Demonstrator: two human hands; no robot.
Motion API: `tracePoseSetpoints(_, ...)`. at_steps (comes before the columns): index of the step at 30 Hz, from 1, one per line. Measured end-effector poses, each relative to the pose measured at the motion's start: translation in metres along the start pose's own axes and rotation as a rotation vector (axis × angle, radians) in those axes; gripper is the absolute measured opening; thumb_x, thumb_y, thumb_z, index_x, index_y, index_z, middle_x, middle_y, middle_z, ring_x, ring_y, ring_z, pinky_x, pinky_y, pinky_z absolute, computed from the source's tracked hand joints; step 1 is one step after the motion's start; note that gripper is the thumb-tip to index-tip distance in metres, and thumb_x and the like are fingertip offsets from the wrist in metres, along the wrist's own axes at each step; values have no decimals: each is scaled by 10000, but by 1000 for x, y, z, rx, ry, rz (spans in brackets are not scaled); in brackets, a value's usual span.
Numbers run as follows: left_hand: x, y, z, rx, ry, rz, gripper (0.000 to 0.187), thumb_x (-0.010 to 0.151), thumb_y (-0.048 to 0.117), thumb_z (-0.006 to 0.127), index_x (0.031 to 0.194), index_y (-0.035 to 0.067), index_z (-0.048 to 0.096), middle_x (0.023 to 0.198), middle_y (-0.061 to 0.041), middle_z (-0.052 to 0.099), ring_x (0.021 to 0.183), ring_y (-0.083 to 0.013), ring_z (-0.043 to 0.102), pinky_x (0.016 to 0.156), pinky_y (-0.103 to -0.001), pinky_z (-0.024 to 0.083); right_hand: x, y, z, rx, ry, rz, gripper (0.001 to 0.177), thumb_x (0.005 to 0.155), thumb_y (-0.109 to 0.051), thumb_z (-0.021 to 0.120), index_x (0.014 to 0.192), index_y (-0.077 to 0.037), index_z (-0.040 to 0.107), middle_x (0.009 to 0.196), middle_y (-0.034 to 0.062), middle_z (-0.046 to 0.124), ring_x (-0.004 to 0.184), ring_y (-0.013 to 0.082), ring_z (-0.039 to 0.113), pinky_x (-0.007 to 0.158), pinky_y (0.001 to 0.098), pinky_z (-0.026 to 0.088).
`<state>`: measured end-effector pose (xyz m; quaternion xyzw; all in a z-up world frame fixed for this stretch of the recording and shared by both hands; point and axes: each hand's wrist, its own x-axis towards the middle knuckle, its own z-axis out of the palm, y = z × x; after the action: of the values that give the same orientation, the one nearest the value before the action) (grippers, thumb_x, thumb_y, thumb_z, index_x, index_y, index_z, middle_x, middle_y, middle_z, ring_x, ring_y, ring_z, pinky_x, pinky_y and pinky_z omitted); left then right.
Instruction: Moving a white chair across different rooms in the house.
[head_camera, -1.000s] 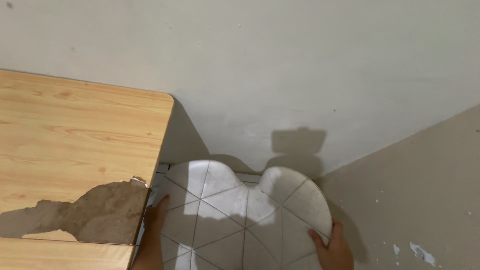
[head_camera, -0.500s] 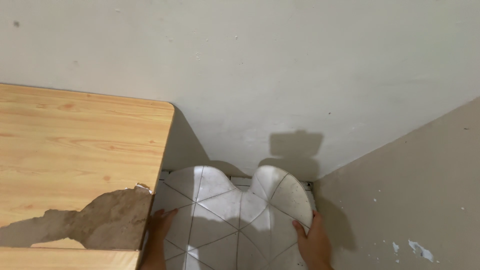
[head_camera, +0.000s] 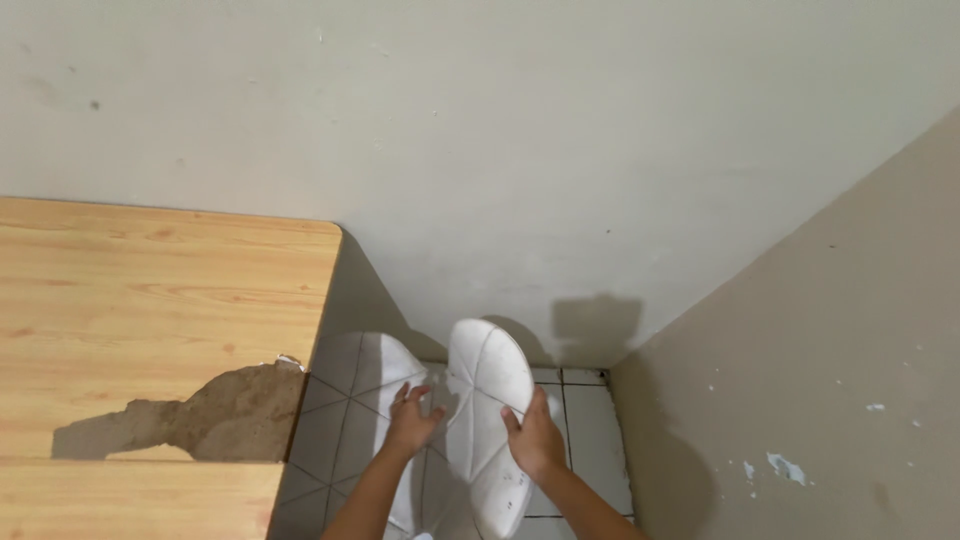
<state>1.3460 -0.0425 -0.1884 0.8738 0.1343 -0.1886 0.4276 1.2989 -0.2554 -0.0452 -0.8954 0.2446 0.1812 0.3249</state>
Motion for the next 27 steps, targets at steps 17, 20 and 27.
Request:
tracePoseSetpoints(17, -186, 215, 36, 452, -53, 875, 823, 827, 2, 584, 1588, 17, 272, 1668, -169, 262, 1541, -306, 250, 1242, -463, 243, -56, 56, -118, -314, 199, -527, 634, 1003, -178, 489, 1595, -91, 278, 1678, 115, 245, 1549, 317, 216, 1238, 388, 247)
tracePoseSetpoints(20, -221, 257, 35, 591, -160, 910, 870, 853, 35, 588, 1595, 0, 136, 1666, -170, 202, 1555, -290, 173, 1242, -497, 170, -97, 57, -151, -401, 283, -434, 677, 998, -170, 471, 1618, -114, 204, 1703, 91, 154, 1572, 288, 127, 1250, 456, 184)
tracePoseSetpoints(27, -287, 304, 57, 575, -248, 1240, 847, 887, 118, 613, 1578, 3, 137, 1666, -188, 158, 1551, -317, 113, 1225, -546, 116, -200, 88, -197, -385, 410, -67, 764, 988, -219, 476, 1623, -94, 70, 1714, 116, 27, 1583, 271, 12, 1236, 568, 102)
